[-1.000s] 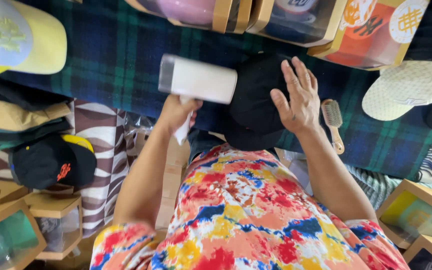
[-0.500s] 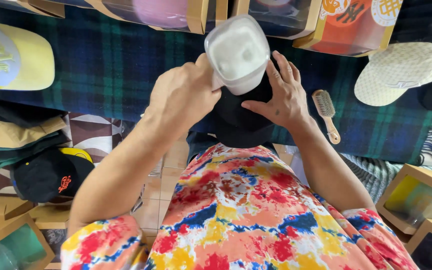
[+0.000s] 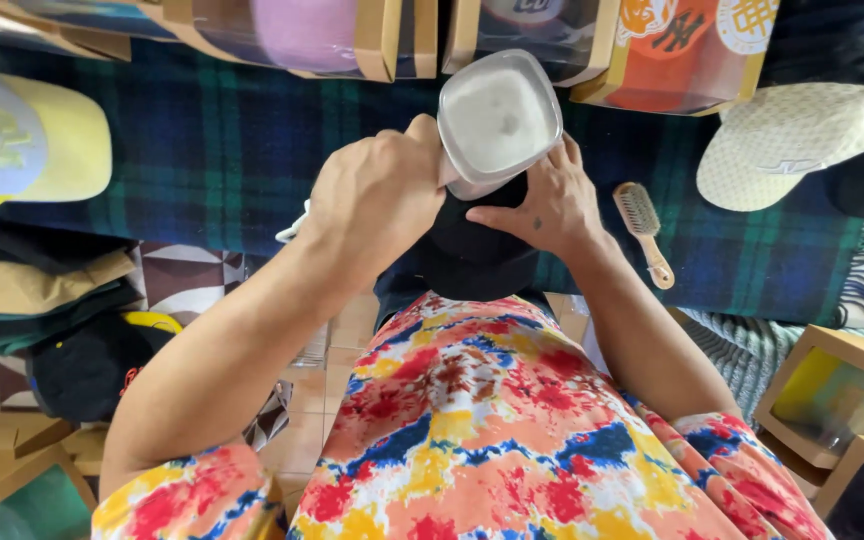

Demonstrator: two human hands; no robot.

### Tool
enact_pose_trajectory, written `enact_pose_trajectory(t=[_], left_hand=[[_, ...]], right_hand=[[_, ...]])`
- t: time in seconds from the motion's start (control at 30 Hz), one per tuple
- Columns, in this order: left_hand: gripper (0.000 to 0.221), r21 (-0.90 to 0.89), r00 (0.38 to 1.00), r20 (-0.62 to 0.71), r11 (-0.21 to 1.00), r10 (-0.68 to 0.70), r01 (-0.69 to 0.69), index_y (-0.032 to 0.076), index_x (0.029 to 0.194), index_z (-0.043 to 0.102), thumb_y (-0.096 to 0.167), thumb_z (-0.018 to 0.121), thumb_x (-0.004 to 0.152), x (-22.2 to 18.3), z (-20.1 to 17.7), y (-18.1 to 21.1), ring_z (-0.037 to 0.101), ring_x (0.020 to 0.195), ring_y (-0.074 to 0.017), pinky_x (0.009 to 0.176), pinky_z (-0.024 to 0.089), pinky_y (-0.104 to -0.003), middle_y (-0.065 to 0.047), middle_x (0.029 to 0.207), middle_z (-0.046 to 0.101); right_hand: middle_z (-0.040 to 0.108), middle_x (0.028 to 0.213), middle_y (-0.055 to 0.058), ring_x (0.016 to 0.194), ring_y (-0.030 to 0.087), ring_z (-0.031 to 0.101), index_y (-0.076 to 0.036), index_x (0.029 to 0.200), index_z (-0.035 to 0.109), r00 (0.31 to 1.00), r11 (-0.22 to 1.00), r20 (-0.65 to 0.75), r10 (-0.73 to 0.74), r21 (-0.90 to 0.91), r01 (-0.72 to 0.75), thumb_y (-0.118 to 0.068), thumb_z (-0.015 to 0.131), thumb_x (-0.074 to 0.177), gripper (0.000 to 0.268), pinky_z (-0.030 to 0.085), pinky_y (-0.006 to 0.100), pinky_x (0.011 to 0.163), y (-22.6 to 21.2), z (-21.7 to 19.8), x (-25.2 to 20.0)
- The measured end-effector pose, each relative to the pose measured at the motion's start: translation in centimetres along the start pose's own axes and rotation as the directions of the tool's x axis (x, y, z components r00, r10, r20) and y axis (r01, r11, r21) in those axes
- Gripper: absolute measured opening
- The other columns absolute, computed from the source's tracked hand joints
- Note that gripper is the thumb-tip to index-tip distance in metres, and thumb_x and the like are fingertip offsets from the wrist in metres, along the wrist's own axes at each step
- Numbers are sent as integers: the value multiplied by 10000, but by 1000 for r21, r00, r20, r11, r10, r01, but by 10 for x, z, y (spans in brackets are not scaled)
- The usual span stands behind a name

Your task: Cleaning a black baseball cap using a brush and a lint roller at a packing station.

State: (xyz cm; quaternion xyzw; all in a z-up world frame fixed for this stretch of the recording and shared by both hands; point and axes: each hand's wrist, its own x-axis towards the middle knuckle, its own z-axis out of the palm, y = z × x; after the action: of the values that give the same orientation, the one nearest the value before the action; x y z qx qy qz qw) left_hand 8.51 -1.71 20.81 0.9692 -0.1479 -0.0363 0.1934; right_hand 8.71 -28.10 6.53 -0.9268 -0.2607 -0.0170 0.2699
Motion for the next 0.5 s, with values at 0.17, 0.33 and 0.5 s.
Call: enact_pose_trajectory(t=[0.17, 0.33, 0.5], left_hand=[[111, -6, 991, -127, 999, 40, -41, 109, 859, 607, 165, 673, 790, 13, 13, 13, 683, 512, -306, 465, 553, -417, -78, 588, 597], [208, 6, 996, -73, 999, -49, 49, 115, 897, 581, 281, 695, 845, -32, -8, -10, 687, 536, -321, 479, 542, -411, -81, 603, 595], [268, -20, 955, -298, 1000, 7, -13, 73, 822, 619, 274, 795, 853, -97, 36, -54, 625, 550, -366, 538, 524, -411, -123, 611, 575]], right_hand=[[399, 1593, 263, 1507, 359, 319, 92, 1573, 320, 980, 988, 129, 154, -25, -152, -794, 808, 688, 1344, 159, 514, 1256, 7, 7, -8], [386, 1589, 268, 1484, 382, 355, 65, 1585, 292, 991, 994, 76, 107, 2, -108, -822, 806, 680, 1368, 239, 529, 1242, -14, -9, 5], [301, 1656, 167, 1508, 426, 286, -49, 1641, 276, 938, 952, 169, 304, -8, -307, -784, 878, 597, 1411, 341, 534, 1220, -37, -27, 10]])
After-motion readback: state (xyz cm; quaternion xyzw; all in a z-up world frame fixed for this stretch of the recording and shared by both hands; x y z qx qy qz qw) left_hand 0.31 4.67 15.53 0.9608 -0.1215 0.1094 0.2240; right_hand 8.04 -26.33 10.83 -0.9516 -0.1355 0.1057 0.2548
